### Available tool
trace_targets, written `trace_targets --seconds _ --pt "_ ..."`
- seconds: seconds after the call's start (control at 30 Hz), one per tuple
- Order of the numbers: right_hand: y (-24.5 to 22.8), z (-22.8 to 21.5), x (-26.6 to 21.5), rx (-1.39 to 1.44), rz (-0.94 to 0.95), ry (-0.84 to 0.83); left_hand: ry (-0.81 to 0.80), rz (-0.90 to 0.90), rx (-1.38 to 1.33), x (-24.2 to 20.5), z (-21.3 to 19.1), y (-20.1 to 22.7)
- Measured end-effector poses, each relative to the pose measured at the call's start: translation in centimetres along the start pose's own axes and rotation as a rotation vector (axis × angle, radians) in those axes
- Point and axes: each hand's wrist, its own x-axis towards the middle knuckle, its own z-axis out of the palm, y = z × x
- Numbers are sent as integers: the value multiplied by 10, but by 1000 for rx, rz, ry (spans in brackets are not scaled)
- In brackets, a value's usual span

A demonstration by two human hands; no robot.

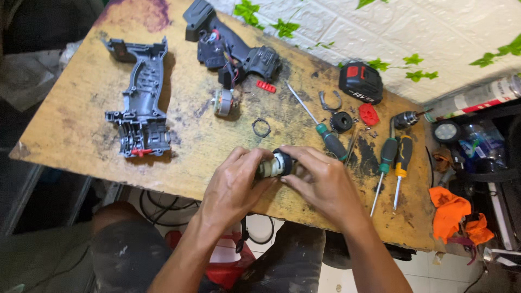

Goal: The person assembles a small motor by hand, inserting a black ring and a white cylindrical component into the motor housing. The person rotates and aligns the parts to fit them together on a wooden workbench.

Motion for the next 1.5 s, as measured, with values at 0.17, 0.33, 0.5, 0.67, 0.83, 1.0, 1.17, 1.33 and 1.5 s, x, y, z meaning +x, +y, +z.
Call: trace_targets --seconds 0.17,0.33,0.5,0.67,0.83,1.0,1.17,1.33,1.5 --pt "1 -5 10 16 -148 56 -14 -22 -33 0 -6 1" --pt "12 -2 12 -7 -279 110 1 -1 -153 0 -16 5" --pt "15 1 17 93 -319 110 32 40 -209 -1 -18 2" --pt "21 5 21 213 -351 99 48 51 -209 -4 -13 -4" --pt "36 13 21 241 -370 106 62 99 -201 -3 -10 -5" --pt "50 17 23 347 -421 83 77 166 -166 -2 -7 -4" --pt "52 18 25 419 -442 70 87 148 -200 -5 -6 -6" --pt "57 20 26 457 -448 64 88 119 -251 -7 -8 -6" --pt "57 23 25 543 -443 39 132 146 -239 -9 -7 -6"
